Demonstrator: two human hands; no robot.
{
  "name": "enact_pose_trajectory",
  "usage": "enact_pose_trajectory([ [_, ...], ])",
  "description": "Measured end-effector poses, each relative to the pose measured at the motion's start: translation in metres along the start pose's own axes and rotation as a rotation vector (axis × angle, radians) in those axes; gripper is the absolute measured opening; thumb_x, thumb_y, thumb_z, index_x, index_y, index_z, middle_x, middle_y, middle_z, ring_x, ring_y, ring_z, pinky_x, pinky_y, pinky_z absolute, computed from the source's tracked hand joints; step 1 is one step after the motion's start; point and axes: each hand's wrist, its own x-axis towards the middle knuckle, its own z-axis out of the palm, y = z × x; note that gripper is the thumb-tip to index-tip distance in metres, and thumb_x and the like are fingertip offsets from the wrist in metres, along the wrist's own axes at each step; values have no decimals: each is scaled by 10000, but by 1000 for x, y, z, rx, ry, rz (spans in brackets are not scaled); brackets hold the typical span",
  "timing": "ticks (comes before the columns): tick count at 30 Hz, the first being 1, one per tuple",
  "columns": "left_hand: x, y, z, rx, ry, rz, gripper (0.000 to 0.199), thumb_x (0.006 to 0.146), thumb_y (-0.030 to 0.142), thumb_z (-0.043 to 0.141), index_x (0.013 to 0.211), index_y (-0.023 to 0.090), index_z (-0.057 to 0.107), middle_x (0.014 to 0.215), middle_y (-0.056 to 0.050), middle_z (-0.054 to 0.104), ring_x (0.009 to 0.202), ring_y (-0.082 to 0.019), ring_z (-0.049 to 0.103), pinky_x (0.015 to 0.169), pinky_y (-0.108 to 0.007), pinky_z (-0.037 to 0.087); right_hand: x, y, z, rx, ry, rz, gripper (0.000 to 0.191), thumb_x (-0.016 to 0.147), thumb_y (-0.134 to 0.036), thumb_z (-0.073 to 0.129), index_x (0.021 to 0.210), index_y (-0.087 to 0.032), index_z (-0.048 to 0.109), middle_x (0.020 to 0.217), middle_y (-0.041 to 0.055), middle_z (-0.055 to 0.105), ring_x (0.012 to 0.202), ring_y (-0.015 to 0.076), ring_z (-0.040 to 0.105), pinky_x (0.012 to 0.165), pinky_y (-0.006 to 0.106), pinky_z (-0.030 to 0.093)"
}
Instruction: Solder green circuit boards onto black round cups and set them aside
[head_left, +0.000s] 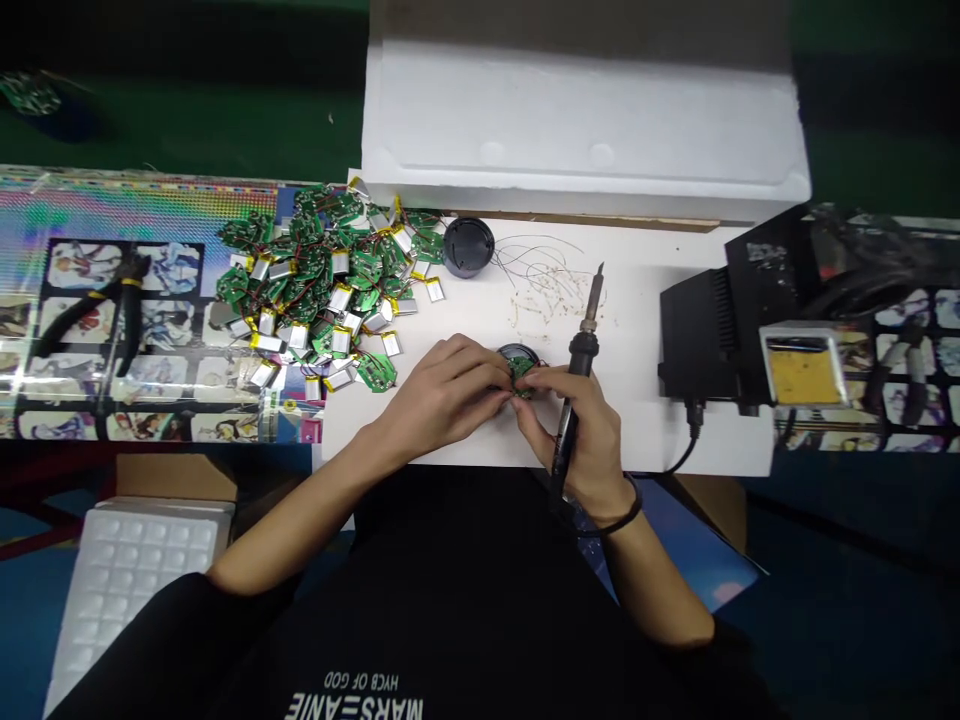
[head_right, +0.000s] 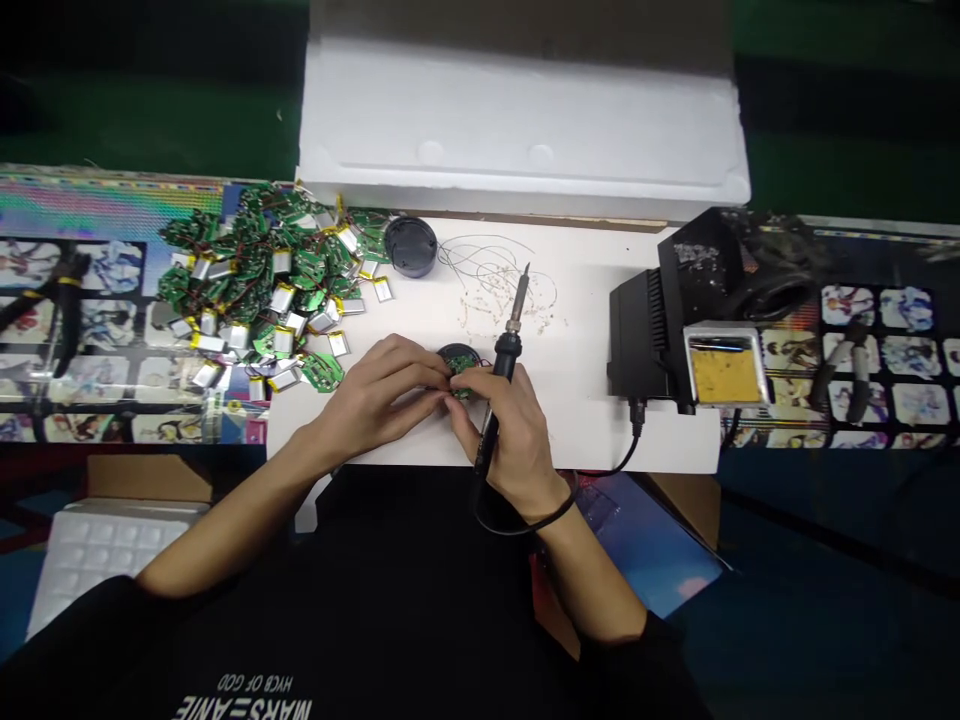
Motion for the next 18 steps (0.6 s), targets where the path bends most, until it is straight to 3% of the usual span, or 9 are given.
enact_pose_trajectory([
  [5,2,1,0,-57,15,-6,19,1057,176,672,1076,174,669,1093,-82,752,1029,-200,642,965,-371,528,-2,1,4,-33,6,13,324,980,-104,725,1244,-265,628,1049,34,782,888,207,724,852,417,628],
  [13,-2,-4,3,68,-37,55,88,1064,194,669,1151,188,685,1215,-82,771,1079,-230,628,979,-417,524,-1,15,-5,-38,-54,-38,358,982,-141,730,1296,-268,613,1100,51,786,961,229,749,852,407,648],
  [15,1,-3,-1,80,-91,40,81,1084,212,632,1134,186,691,1212,-79,777,1090,-233,633,978,-417,528,-1,14,-10,1,-52,-8,373,967,-165,758,1302,-265,628,1130,59,790,1011,237,764,884,414,653],
  [18,8,-1,-8,37,-162,14,123,1108,228,585,1116,175,696,1212,-92,774,1094,-233,638,984,-409,530,-3,6,-19,138,47,124,197,1027,-233,684,1223,-256,685,1055,47,807,948,223,785,863,404,647],
])
